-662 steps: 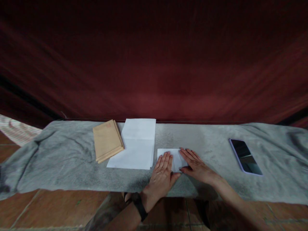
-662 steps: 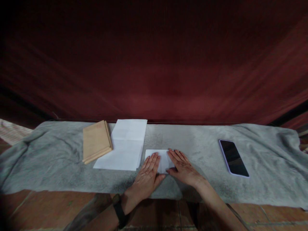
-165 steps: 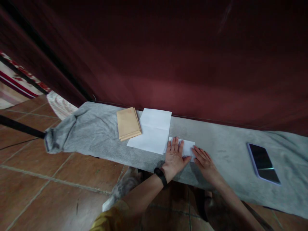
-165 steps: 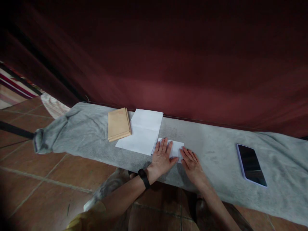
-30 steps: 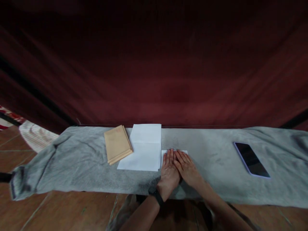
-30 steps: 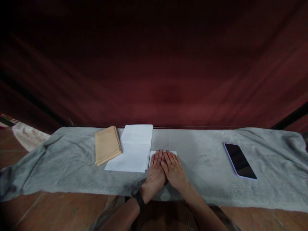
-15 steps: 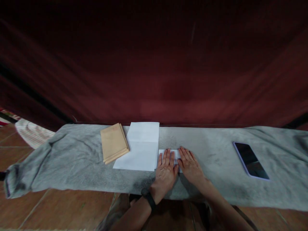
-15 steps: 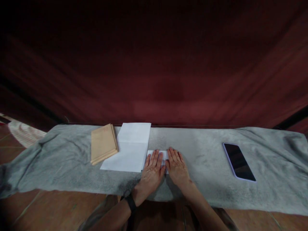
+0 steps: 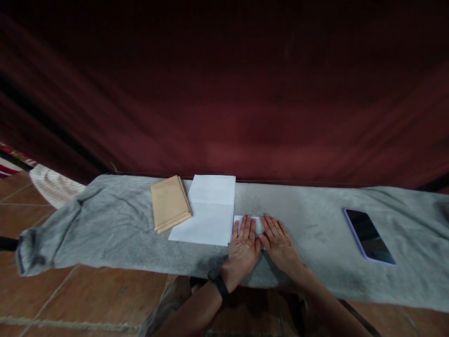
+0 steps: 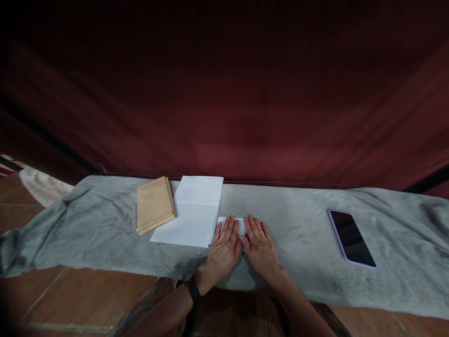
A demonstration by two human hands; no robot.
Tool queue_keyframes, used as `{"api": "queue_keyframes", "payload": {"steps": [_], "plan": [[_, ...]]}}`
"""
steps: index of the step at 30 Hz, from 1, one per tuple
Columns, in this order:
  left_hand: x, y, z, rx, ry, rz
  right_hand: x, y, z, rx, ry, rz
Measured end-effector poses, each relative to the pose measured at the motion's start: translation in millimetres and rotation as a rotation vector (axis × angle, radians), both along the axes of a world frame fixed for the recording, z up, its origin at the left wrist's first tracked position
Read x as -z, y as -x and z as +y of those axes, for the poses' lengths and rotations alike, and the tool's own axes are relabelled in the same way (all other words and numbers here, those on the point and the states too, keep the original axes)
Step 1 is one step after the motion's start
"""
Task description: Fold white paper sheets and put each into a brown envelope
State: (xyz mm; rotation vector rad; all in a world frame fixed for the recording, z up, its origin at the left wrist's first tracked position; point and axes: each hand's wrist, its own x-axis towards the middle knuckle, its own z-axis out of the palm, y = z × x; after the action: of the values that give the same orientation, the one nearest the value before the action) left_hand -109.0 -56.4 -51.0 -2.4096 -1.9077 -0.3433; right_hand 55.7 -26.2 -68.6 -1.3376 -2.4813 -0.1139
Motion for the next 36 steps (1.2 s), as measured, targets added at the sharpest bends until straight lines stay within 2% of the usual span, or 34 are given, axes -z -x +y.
{"api": "queue_keyframes", "payload": {"steps": [5, 11, 18, 22, 28, 32, 36], "plan": [[-0.6, -0.3, -3.0, -0.006, -0.036, -0.038, 3.4, -13.1, 0.5, -0.034, -0.014, -0.016], [1.6, -2.4, -5.2, 0.161, -0.049, -0.100, 3.7, -30.9, 11.2, -0.044, 0.124, 0.032], [1.1, -2.3, -9.9, 0.116, -0.080, -0.063, 5.5, -50.3, 18.6, -0.074, 0.237, 0.036], [3.2, -4.2, -9.0, 0.086, -0.086, -0.057, 0.7, -43.2, 12.5, -0.060, 0.214, 0.057], [4.7, -3.2, -7.9, 0.103, -0.071, -0.049, -2.8, -22.6, -4.5, -0.149, 0.193, 0.061], [2.1, -2.2, -7.5, 0.112, -0.053, -0.050, -4.2, -28.3, -7.4, -0.131, 0.210, 0.052], [-1.7, 0.9, -7.9, 0.145, -0.027, -0.051, -13.8, -40.4, 0.2, -0.168, 0.296, 0.078]]}}
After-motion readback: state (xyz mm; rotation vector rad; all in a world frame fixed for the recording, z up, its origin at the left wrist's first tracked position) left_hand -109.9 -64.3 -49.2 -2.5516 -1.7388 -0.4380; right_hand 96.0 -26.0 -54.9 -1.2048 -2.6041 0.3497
